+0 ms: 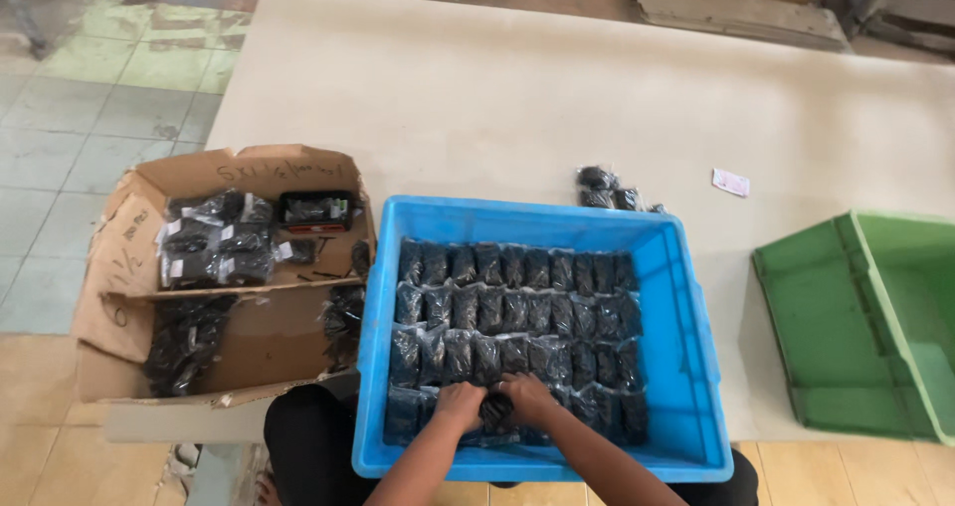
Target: The person sorts small plastic bags containing black hardware from a cardboard box and arranges them in rows inside a blue plastic bin.
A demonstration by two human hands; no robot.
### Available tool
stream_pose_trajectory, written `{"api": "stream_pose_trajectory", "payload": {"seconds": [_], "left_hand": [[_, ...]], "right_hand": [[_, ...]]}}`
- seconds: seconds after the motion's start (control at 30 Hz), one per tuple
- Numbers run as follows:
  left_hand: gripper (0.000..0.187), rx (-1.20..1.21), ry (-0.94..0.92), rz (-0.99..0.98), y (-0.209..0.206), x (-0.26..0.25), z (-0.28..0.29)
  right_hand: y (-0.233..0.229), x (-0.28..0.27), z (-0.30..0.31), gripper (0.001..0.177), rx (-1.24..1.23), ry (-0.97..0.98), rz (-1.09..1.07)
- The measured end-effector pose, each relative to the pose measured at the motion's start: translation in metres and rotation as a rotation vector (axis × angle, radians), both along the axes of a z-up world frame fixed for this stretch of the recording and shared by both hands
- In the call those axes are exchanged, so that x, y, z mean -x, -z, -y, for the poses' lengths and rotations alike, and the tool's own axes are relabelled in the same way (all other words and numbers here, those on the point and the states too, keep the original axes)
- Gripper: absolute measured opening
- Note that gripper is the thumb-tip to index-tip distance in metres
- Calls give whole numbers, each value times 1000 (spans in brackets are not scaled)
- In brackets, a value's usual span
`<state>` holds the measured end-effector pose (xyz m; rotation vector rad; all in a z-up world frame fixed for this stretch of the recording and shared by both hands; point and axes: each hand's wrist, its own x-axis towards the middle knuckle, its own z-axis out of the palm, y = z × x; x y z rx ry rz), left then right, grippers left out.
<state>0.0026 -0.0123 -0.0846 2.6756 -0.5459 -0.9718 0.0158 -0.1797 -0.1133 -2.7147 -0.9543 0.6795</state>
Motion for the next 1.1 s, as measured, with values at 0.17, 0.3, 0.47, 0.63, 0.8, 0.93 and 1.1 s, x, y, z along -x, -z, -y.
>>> {"api": "stream_pose_trajectory", "payload": {"seconds": [0.17,0.3,0.47,0.63,0.8,0.93,1.1], "left_hand": [[21,-9,-20,-76,-20,-2,0],[43,-59,13,-114,-10,2,2],[48,339,-333,-102,-86,-3,-50],[69,577,-447,223,-214,1,-163],[69,352,-590,493,-205,-22,-261],[72,301,-703,435,-180,-22,-341],[79,139,-803,308,-92,-33,-416]], "right_hand": [[-20,0,-15,57,198,-98,37],[-1,1,-21,15,255,-143,139],[-46,-25,-76,10,3,67,216],[-148,-50,-178,27,-433,147,274],[-168,-87,-297,27,-540,53,330],[-136,-96,-382,42,-349,-25,298],[-106,-95,-465,41,-195,-185,160]]}}
